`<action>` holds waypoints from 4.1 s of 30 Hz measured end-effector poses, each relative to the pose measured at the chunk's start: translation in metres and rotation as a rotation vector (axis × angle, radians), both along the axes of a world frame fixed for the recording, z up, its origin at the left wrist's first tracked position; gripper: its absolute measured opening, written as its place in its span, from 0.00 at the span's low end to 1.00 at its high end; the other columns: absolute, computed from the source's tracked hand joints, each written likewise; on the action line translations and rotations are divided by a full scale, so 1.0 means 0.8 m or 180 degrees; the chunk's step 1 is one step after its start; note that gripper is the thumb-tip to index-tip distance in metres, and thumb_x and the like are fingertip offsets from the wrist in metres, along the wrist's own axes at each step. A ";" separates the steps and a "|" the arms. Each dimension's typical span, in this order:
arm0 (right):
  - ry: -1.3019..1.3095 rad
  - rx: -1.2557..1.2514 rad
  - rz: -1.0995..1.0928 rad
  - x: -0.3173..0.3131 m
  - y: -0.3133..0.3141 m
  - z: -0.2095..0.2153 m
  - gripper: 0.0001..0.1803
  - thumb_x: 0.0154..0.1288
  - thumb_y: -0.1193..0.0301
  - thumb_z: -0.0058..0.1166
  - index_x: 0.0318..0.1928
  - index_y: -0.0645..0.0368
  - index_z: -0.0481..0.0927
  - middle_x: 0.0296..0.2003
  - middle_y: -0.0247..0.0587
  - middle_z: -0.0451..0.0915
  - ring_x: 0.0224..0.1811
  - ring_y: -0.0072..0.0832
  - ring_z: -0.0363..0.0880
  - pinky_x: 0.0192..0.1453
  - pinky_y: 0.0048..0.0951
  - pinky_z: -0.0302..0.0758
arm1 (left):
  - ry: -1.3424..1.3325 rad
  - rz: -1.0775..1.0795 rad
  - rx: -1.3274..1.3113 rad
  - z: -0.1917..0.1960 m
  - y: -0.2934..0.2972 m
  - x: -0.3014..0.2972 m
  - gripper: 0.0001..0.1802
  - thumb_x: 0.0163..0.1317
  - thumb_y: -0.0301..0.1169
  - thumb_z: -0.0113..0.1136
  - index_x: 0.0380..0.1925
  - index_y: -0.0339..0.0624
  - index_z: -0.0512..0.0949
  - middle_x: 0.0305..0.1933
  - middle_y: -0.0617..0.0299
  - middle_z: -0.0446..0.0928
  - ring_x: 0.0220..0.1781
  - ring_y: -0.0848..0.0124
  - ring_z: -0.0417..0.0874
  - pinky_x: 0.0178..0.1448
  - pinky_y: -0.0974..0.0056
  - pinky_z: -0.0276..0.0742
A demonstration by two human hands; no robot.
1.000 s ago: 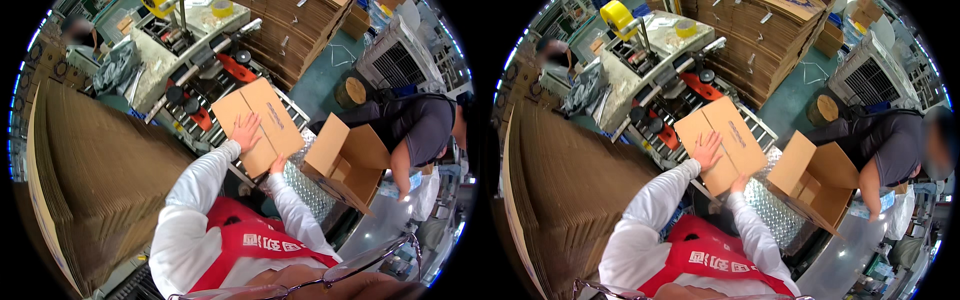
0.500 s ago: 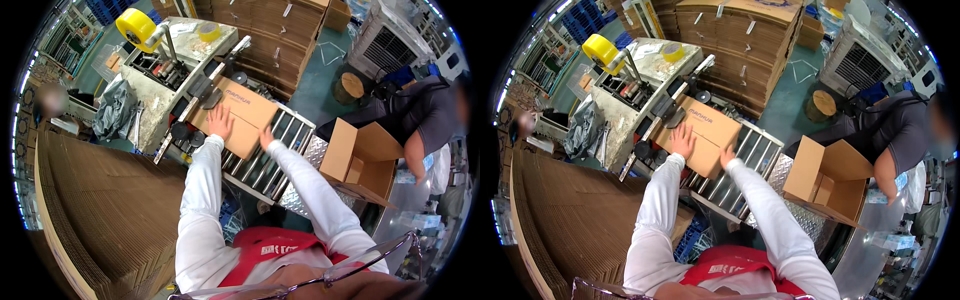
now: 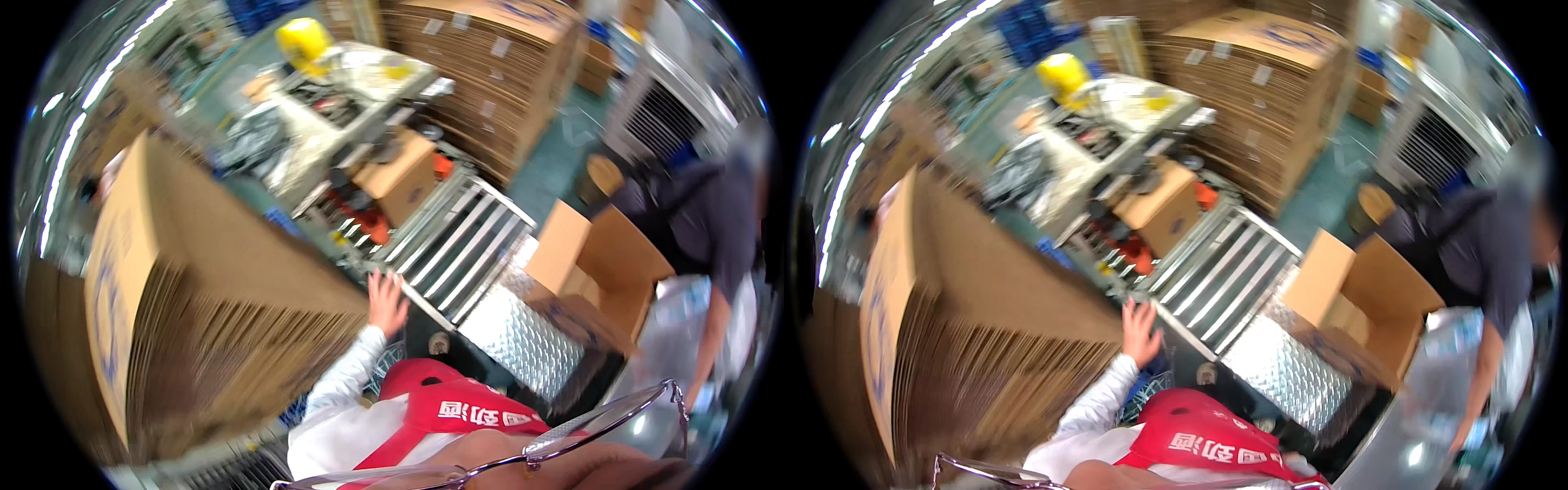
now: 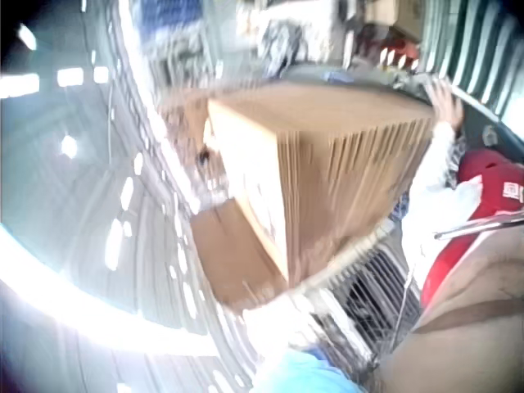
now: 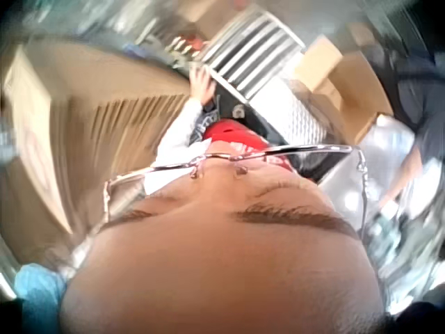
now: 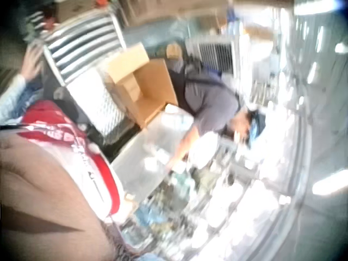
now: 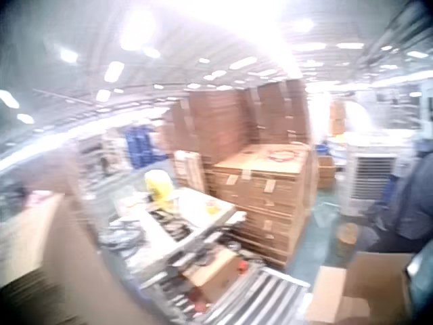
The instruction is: The person picks up stacks of packaged tissues and places them into a cardboard box before closing the flaps and pushing the box onto a conveyor belt.
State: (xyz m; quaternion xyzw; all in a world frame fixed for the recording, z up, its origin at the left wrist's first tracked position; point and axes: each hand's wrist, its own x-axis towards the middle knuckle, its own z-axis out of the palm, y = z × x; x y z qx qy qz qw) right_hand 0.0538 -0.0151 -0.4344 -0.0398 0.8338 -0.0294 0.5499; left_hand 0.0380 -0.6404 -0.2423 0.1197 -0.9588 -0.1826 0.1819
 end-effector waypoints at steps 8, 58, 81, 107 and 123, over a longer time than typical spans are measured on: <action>0.1022 -0.1645 -0.1210 -0.034 -0.028 -0.050 0.19 0.62 0.60 0.59 0.46 0.61 0.85 0.38 0.55 0.85 0.39 0.45 0.85 0.47 0.40 0.81 | 0.1327 0.2764 -0.2877 0.521 -0.053 0.105 0.35 0.61 0.50 0.65 0.65 0.49 0.73 0.63 0.53 0.73 0.67 0.48 0.69 0.70 0.44 0.61; 0.2175 -0.1241 -0.1573 -0.004 -0.034 0.486 0.39 0.74 0.62 0.40 0.69 0.85 0.45 0.30 0.60 0.84 0.32 0.56 0.83 0.41 0.52 0.79 | -0.3281 -0.3681 0.1899 0.265 0.308 -0.102 0.57 0.54 0.22 0.53 0.77 0.37 0.26 0.81 0.43 0.42 0.77 0.55 0.51 0.75 0.58 0.54; 0.2300 -0.2440 -0.1753 -0.100 0.011 0.358 0.30 0.73 0.42 0.46 0.38 0.60 0.79 0.20 0.42 0.78 0.25 0.31 0.79 0.34 0.37 0.76 | -0.1165 -0.3098 -0.1002 0.130 0.373 -0.093 0.45 0.62 0.52 0.58 0.74 0.39 0.58 0.79 0.36 0.48 0.81 0.38 0.44 0.79 0.33 0.33; 0.1998 -0.2625 -0.1457 -0.051 -0.415 0.274 0.40 0.72 0.54 0.45 0.72 0.64 0.45 0.39 0.72 0.78 0.43 0.61 0.81 0.46 0.51 0.77 | -0.2762 -0.2230 0.4861 0.066 0.208 -0.137 0.44 0.63 0.47 0.69 0.73 0.50 0.57 0.69 0.57 0.68 0.69 0.61 0.70 0.69 0.54 0.70; 0.2069 0.0198 -0.2625 -0.043 -0.034 0.093 0.62 0.53 0.27 0.56 0.76 0.58 0.55 0.75 0.54 0.58 0.78 0.47 0.54 0.79 0.41 0.54 | -0.2451 -0.2236 0.2605 -0.050 0.134 -0.180 0.27 0.58 0.41 0.69 0.51 0.31 0.79 0.45 0.44 0.84 0.43 0.56 0.87 0.48 0.57 0.83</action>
